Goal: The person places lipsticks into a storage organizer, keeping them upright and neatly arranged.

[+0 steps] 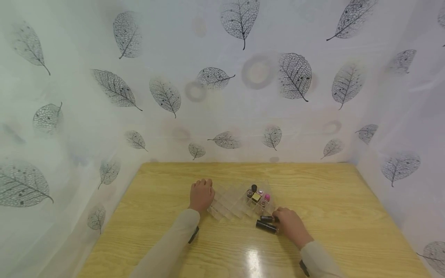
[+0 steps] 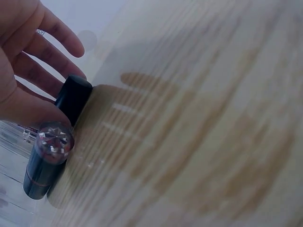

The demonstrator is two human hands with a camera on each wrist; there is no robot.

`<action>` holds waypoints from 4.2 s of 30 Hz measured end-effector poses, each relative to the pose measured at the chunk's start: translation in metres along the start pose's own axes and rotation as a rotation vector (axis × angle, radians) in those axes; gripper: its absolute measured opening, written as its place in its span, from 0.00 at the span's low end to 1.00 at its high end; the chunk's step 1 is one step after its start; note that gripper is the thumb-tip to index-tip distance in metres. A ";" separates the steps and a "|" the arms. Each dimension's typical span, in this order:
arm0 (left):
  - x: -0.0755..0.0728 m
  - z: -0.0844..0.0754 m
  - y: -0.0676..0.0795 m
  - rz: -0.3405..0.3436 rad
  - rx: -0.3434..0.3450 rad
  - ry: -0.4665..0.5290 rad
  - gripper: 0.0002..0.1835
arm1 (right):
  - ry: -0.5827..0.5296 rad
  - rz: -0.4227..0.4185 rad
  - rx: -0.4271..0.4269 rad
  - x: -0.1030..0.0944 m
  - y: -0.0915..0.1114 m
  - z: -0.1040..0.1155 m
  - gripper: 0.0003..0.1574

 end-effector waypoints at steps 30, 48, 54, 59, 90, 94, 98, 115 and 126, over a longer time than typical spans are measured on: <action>0.002 0.000 0.001 -0.039 -0.005 -0.007 0.08 | 0.009 -0.052 -0.039 -0.024 0.002 0.007 0.10; 0.003 0.001 0.000 -0.032 -0.005 0.000 0.07 | -0.002 -0.262 -0.191 -0.105 0.011 0.053 0.17; 0.001 0.001 -0.001 0.014 -0.017 0.017 0.09 | 0.001 -0.373 -0.279 -0.132 0.017 0.073 0.21; -0.003 0.000 -0.003 0.024 -0.013 -0.013 0.13 | -0.008 -0.434 -0.335 -0.149 0.023 0.089 0.22; -0.117 -0.171 0.002 0.274 0.654 0.569 0.19 | -0.212 -0.420 -0.481 -0.179 0.033 0.098 0.24; -0.111 -0.172 0.007 0.287 0.655 0.565 0.20 | -0.325 -0.345 -0.438 -0.176 0.027 0.092 0.30; -0.110 -0.174 0.010 0.259 0.642 0.564 0.20 | -0.392 -0.277 -0.378 -0.174 0.023 0.086 0.29; -0.128 -0.172 0.010 -0.079 0.390 0.721 0.12 | -0.785 -0.029 -0.113 -0.145 0.008 0.063 0.19; -0.130 -0.168 0.010 -0.132 0.382 0.562 0.15 | -0.767 -0.028 -0.096 -0.144 0.006 0.067 0.17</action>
Point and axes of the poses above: each hand's wrist, its own y-axis away from the middle knuckle, its own x-axis out of the palm, z = x × y, the point moved 10 cm from there along -y, towards the middle knuckle, and after that the axes turned 8 degrees about x, right-handed, at the moved point
